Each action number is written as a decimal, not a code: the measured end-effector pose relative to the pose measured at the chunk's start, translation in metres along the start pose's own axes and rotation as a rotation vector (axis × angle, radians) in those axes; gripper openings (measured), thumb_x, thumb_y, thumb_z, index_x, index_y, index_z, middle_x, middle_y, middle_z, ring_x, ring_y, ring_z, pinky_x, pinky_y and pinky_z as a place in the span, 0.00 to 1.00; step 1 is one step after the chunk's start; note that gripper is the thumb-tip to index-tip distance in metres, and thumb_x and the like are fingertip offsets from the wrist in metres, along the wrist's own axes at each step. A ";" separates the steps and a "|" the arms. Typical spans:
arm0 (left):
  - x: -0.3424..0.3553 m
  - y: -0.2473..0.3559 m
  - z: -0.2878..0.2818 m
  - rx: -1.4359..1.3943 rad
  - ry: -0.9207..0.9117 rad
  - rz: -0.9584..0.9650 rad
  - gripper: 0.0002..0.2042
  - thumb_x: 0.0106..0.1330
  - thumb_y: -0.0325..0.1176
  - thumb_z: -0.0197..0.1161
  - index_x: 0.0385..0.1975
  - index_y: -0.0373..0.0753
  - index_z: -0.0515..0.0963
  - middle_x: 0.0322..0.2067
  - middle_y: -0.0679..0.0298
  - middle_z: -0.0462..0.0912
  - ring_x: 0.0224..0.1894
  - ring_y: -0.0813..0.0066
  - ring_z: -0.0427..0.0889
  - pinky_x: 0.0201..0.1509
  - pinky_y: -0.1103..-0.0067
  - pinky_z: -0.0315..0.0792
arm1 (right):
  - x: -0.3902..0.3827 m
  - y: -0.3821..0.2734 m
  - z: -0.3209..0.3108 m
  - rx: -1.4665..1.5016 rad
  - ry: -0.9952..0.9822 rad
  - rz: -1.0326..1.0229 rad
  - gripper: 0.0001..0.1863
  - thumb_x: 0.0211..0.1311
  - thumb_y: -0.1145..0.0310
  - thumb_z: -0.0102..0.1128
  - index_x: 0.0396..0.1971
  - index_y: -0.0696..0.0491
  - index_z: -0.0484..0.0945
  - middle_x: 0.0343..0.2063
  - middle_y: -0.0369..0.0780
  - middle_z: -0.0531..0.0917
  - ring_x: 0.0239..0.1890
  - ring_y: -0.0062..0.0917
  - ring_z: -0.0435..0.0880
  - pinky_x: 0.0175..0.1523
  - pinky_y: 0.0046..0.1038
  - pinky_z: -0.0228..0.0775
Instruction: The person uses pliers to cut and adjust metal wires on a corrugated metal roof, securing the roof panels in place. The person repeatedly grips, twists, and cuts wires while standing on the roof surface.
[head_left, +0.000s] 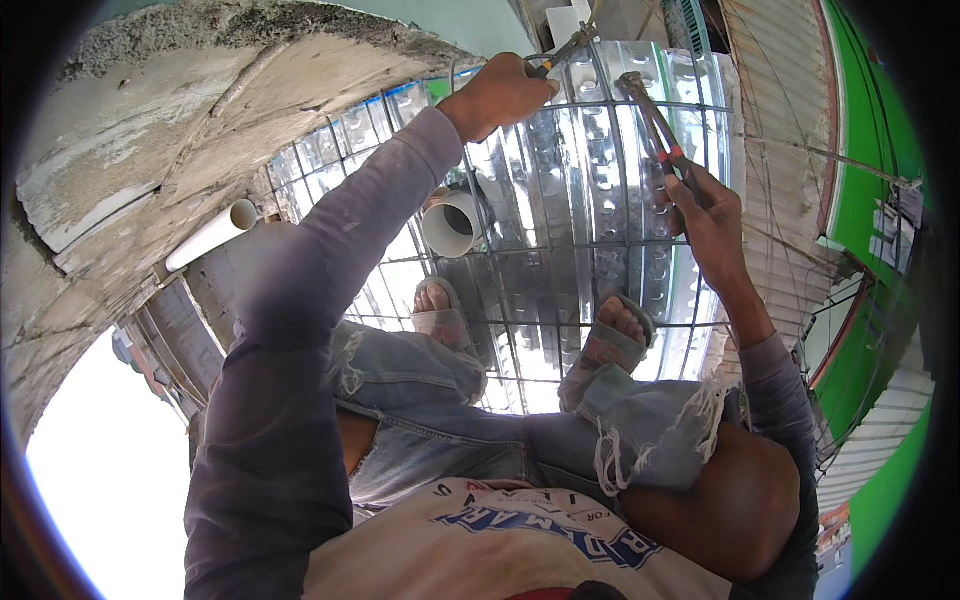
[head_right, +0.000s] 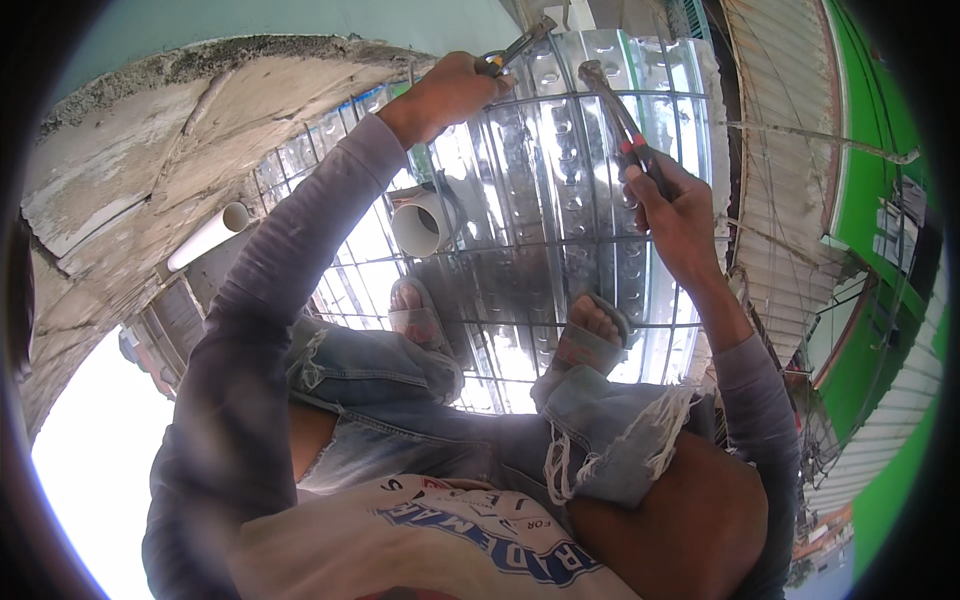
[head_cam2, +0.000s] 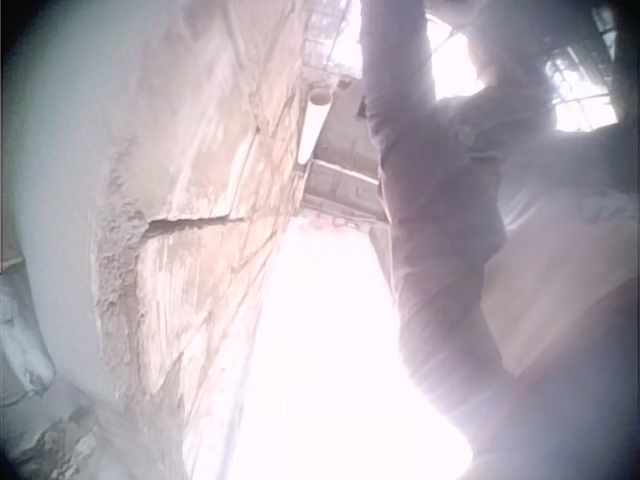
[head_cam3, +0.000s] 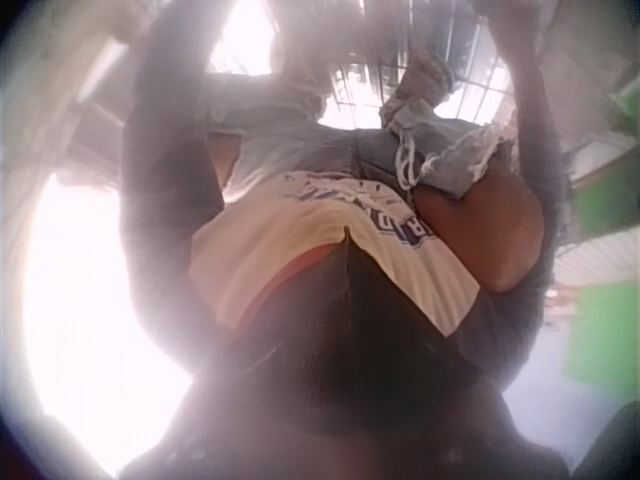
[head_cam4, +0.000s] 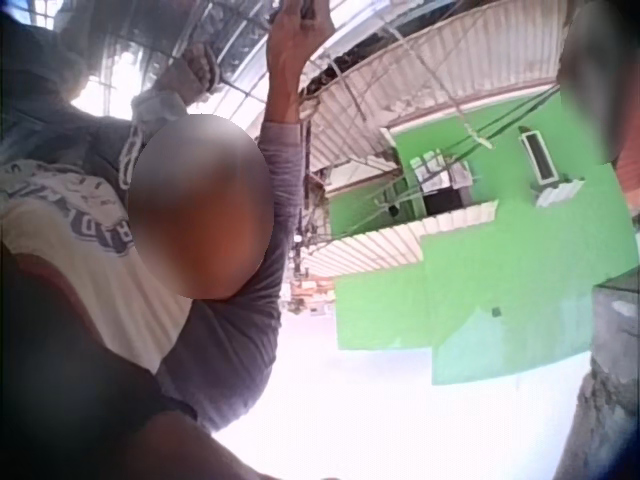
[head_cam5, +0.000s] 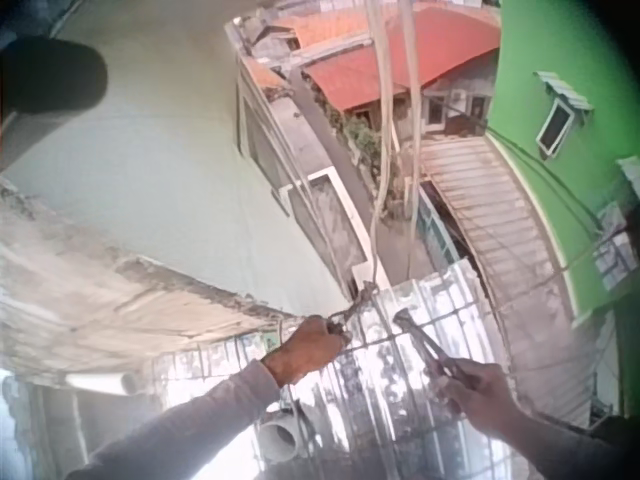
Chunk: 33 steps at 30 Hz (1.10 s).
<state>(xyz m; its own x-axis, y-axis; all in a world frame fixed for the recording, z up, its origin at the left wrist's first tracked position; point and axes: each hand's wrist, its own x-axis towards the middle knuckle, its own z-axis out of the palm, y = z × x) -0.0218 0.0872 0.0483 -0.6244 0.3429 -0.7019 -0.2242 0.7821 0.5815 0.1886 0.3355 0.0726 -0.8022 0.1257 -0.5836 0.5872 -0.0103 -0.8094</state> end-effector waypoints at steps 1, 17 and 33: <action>0.001 -0.003 0.004 -0.031 0.000 -0.004 0.18 0.70 0.39 0.67 0.38 0.24 0.83 0.27 0.61 0.81 0.29 0.74 0.76 0.35 0.72 0.70 | 0.001 0.000 0.000 -0.004 -0.001 -0.002 0.21 0.74 0.59 0.61 0.58 0.57 0.82 0.27 0.31 0.78 0.21 0.11 0.71 0.26 0.18 0.63; -0.022 0.013 0.105 -0.680 0.370 -0.124 0.09 0.68 0.31 0.67 0.37 0.30 0.79 0.25 0.69 0.76 0.26 0.83 0.71 0.28 0.76 0.65 | -0.013 0.010 -0.013 0.013 0.092 0.030 0.23 0.75 0.60 0.61 0.63 0.56 0.78 0.30 0.32 0.84 0.22 0.10 0.72 0.27 0.17 0.62; -0.016 0.001 0.121 -0.658 0.361 -0.058 0.05 0.62 0.25 0.59 0.35 0.32 0.78 0.26 0.67 0.77 0.26 0.81 0.72 0.29 0.78 0.64 | -0.076 0.029 -0.001 -0.475 0.045 -0.303 0.21 0.69 0.75 0.63 0.61 0.57 0.80 0.25 0.34 0.77 0.23 0.15 0.71 0.29 0.21 0.62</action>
<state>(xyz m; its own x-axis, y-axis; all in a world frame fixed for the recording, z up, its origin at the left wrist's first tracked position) 0.0789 0.1451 0.0103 -0.7793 0.0299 -0.6260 -0.5942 0.2822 0.7532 0.2664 0.3270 0.0937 -0.9434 0.0956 -0.3176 0.3233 0.4791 -0.8161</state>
